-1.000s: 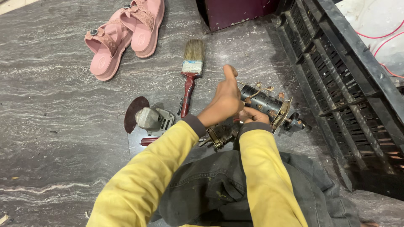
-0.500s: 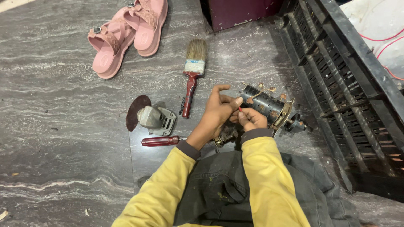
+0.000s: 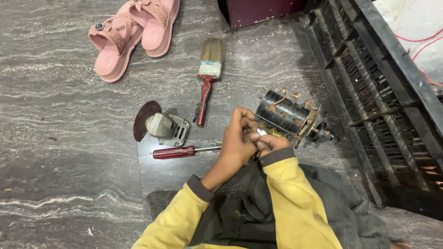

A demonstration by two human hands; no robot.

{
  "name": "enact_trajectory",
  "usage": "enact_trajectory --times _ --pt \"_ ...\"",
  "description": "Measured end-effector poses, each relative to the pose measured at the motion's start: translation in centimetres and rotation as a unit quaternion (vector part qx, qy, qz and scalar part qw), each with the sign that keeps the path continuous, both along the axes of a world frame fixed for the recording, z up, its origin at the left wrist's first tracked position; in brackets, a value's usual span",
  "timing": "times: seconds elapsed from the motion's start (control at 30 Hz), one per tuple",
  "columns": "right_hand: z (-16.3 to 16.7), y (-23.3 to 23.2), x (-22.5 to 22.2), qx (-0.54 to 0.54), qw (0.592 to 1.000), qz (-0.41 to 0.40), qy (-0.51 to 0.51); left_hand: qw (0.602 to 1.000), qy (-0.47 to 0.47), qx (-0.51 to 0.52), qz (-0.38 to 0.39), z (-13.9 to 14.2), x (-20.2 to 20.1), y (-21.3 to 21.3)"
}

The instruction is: The person sits on the floor and repairs a disassembled electric motor. They use a screwdriver to tighten screws on the motor's end cap and manipulate small wires and components with their hands.

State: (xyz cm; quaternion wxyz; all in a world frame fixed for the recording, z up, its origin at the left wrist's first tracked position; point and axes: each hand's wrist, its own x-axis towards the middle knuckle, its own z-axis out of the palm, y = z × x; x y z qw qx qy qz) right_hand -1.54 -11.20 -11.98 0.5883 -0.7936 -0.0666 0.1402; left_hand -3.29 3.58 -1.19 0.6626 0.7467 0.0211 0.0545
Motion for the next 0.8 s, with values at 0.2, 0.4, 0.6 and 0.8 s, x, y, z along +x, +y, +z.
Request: enact_trajectory --times 0.2,0.4,0.6,0.8 --pt "0.8 -0.4 -1.0 0.114 0.99 0.053 -0.067 0.997 -0.04 0.051 -0.028 1.0 -1.3 0.8" --pt "0.0 -2.5 0.5 0.103 0.977 0.186 0.028 0.983 -0.018 0.062 -0.172 -0.2 1.8 4.8" --pt "0.5 -1.9 -0.1 0.031 0.975 0.188 0.114 0.975 0.025 -0.054 -0.213 -4.3 3.0 6.2" --pt "2.0 -1.1 0.2 0.153 0.943 0.292 -0.055 0.964 -0.129 0.196 -0.125 -3.0 6.1 5.9"
